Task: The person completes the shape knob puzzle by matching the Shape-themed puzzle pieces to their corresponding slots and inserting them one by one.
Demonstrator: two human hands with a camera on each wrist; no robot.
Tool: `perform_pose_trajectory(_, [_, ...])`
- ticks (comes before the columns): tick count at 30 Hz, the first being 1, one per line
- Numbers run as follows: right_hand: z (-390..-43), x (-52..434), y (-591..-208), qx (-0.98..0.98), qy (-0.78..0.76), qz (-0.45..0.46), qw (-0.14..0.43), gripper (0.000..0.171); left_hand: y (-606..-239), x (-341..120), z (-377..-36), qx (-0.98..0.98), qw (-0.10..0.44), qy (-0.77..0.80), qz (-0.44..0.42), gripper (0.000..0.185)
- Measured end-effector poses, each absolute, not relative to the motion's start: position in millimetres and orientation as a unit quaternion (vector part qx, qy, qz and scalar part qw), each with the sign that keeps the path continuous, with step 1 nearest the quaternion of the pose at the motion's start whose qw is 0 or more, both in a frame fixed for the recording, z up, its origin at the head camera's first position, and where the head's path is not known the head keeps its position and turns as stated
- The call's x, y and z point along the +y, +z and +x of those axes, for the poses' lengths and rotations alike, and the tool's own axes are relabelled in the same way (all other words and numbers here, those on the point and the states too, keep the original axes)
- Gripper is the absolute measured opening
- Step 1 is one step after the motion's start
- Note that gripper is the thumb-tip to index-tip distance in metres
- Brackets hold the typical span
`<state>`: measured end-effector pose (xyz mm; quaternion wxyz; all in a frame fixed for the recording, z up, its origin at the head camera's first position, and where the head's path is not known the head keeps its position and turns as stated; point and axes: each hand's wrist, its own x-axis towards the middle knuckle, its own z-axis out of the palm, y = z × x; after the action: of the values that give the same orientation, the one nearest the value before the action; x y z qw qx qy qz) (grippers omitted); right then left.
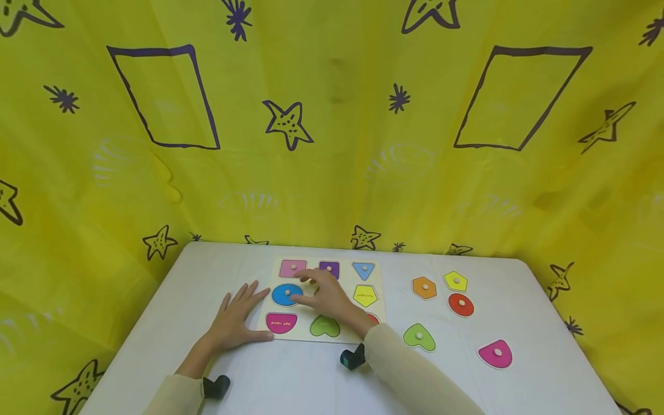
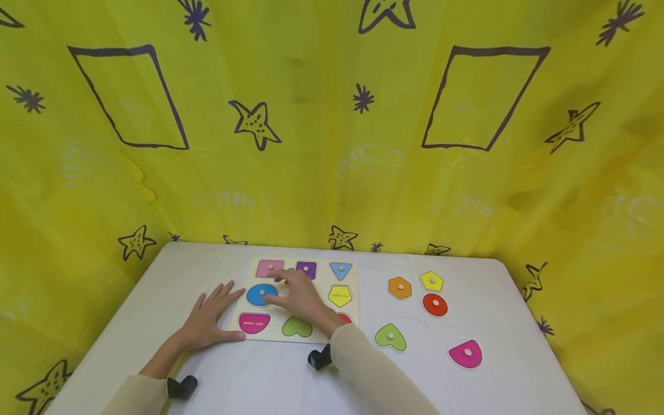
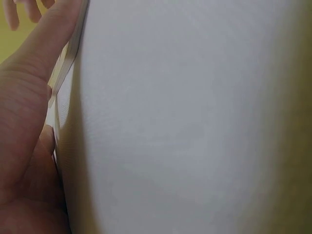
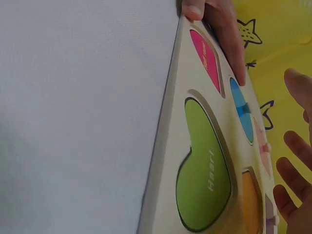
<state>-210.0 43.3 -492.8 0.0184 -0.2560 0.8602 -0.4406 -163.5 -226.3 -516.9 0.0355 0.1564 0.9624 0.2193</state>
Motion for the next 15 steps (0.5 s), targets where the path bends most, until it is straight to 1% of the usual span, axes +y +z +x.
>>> perform_pose_trajectory(6, [-201.6,69.1,-479.9,0.848,-0.463,-0.257,0.03,0.053,-518.3,-226.2,-163.1,0.962,0.038,0.223,0.151,0.107])
perform_pose_trajectory(15, [-192.0,110.4,-469.9,0.852,-0.451,-0.266,0.0,0.049,-515.1,-225.2,-161.2,0.96,0.029,0.232,0.156,0.106])
